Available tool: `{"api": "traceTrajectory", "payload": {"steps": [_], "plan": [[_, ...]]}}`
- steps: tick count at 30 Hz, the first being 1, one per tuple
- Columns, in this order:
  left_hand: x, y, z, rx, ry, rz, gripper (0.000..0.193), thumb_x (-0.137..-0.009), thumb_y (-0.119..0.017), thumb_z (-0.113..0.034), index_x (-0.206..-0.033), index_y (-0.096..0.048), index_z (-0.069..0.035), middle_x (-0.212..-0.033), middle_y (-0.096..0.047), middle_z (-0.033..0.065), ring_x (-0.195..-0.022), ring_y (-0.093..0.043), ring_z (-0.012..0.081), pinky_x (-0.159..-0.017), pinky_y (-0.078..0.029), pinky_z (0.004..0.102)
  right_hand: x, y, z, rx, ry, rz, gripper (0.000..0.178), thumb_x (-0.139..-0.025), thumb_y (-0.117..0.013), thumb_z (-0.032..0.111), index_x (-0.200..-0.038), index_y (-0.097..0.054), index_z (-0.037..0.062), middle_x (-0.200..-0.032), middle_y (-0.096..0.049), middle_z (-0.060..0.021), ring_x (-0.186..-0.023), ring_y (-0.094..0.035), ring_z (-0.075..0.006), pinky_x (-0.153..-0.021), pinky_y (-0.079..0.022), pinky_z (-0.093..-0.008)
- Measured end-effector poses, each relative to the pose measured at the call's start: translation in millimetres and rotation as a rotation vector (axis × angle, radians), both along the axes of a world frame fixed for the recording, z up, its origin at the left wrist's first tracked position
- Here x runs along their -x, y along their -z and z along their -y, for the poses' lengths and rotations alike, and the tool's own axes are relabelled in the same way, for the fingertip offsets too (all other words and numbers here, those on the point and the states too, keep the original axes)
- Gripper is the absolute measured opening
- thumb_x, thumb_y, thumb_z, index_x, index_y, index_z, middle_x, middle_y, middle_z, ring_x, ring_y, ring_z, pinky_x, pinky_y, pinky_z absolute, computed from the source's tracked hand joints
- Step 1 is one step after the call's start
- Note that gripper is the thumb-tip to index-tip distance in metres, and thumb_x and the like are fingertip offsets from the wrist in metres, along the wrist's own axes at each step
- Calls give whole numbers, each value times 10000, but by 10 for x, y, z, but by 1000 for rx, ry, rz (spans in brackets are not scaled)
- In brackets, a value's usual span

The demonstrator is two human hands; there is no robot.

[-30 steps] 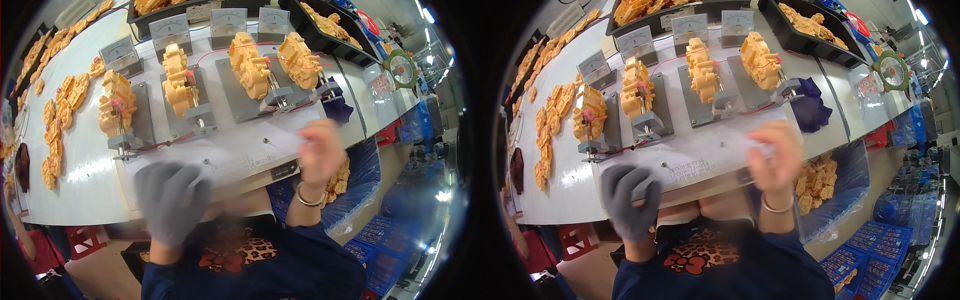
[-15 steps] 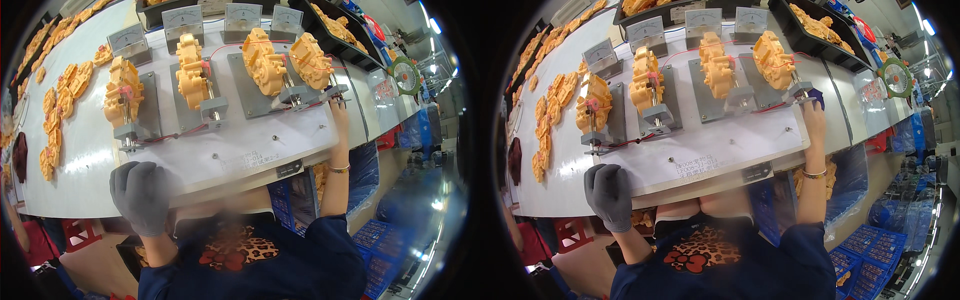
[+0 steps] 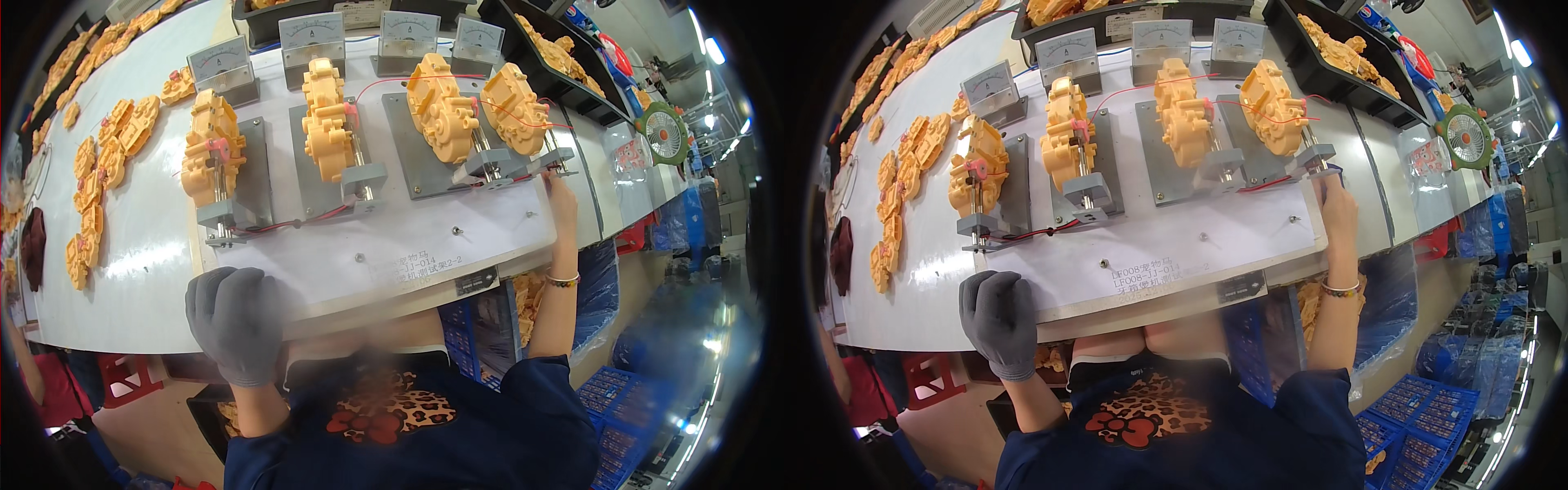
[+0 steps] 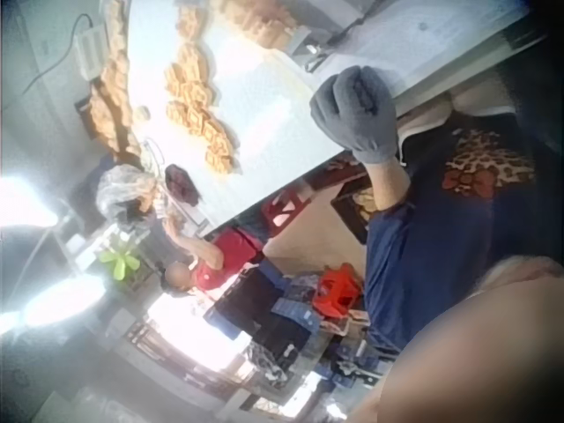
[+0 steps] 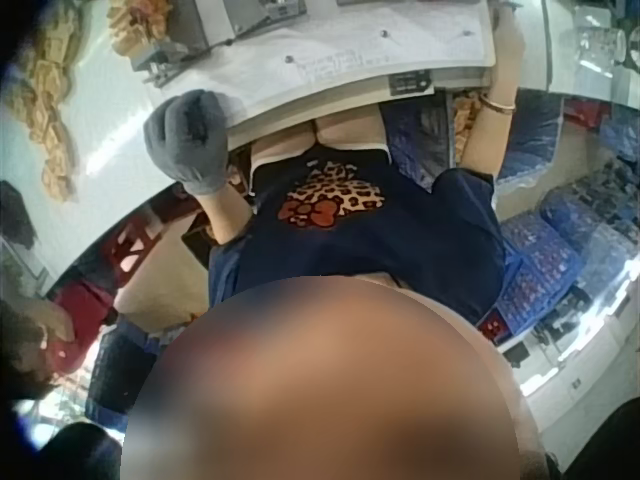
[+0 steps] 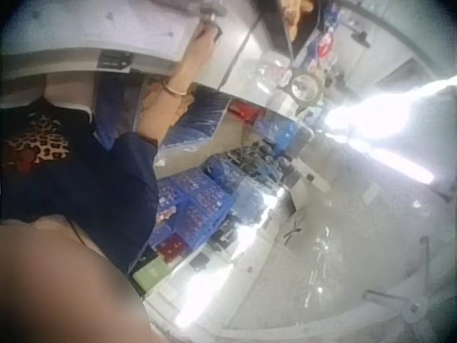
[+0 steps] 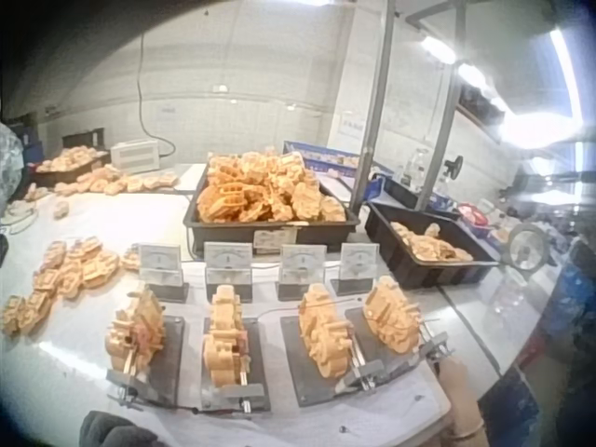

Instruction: The recorder is assembling small electrical components using a testing jig and wiring.

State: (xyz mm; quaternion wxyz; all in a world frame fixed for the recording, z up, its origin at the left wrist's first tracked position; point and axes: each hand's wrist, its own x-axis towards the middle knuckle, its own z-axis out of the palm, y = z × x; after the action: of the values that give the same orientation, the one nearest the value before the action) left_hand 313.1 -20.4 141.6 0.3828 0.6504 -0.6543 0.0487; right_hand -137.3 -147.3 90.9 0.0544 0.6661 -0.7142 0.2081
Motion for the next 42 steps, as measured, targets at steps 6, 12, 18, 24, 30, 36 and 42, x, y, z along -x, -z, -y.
{"api": "traceTrajectory", "payload": {"steps": [6, 12, 18, 24, 30, 36, 42], "plan": [[10, 0, 4, -4, -7, -6, 179, -669, -686, -65, -844, -646, -72, -836, -608, 93, -799, -568, 298, -730, -456, 393, -166, -198, -107, -68, 12, 97, 188, -898, -580, 213, -1009, -535, 69, -830, -629, -230, -810, -603, -447, -684, -458, -491], [-13, 1, 5, 20, 28, -5, 130, -724, -670, 15, -848, -638, -9, -830, -592, 114, -765, -560, 265, -679, -460, 339, -316, -262, -260, 7, -46, 80, 319, -844, -625, 222, -1126, -562, 89, -1022, -575, -189, -910, -595, -415, -767, -480, -453], [-11, -10, 8, 16, 26, -8, 126, -723, -668, 20, -842, -638, -10, -824, -589, 113, -765, -559, 263, -672, -459, 338, -236, -254, -223, -44, -62, 71, 163, -873, -596, 196, -966, -601, 62, -946, -582, -167, -834, -589, -391, -713, -467, -445], [9, 2, 8, 8, -9, -13, 165, -676, -688, -61, -834, -642, -76, -828, -603, 89, -798, -566, 290, -727, -454, 384, -136, -110, -121, 28, -14, -9, 219, -944, -561, 251, -874, -577, 44, -794, -587, -177, -741, -573, -400, -656, -445, -448], [-6, 12, 5, 21, 3, -14, 147, -693, -681, -16, -832, -639, -44, -824, -594, 99, -779, -562, 274, -699, -460, 361, -143, -149, -192, 4, -46, 61, 176, -954, -550, 238, -948, -556, 62, -831, -612, -197, -733, -570, -413, -672, -459, -436], [-13, 15, 17, 18, 26, -17, 134, -714, -670, 23, -839, -636, -12, -825, -580, 107, -765, -558, 253, -678, -464, 328, -315, -358, -303, 0, 120, 198, 208, -915, -609, 212, -1079, -562, 93, -1088, -574, -173, -1003, -565, -345, -844, -446, -403], [-115, -68, -2, -74, 80, -130, 139, -724, -660, 41, -857, -628, 15, -831, -581, 107, -743, -565, 221, -675, -467, 294, -626, -794, -585, 551, -2, 95, 139, -883, -633, 117, -1001, -634, 42, -1104, -578, -149, -1014, -544, -302, -894, -428, -380]]}}
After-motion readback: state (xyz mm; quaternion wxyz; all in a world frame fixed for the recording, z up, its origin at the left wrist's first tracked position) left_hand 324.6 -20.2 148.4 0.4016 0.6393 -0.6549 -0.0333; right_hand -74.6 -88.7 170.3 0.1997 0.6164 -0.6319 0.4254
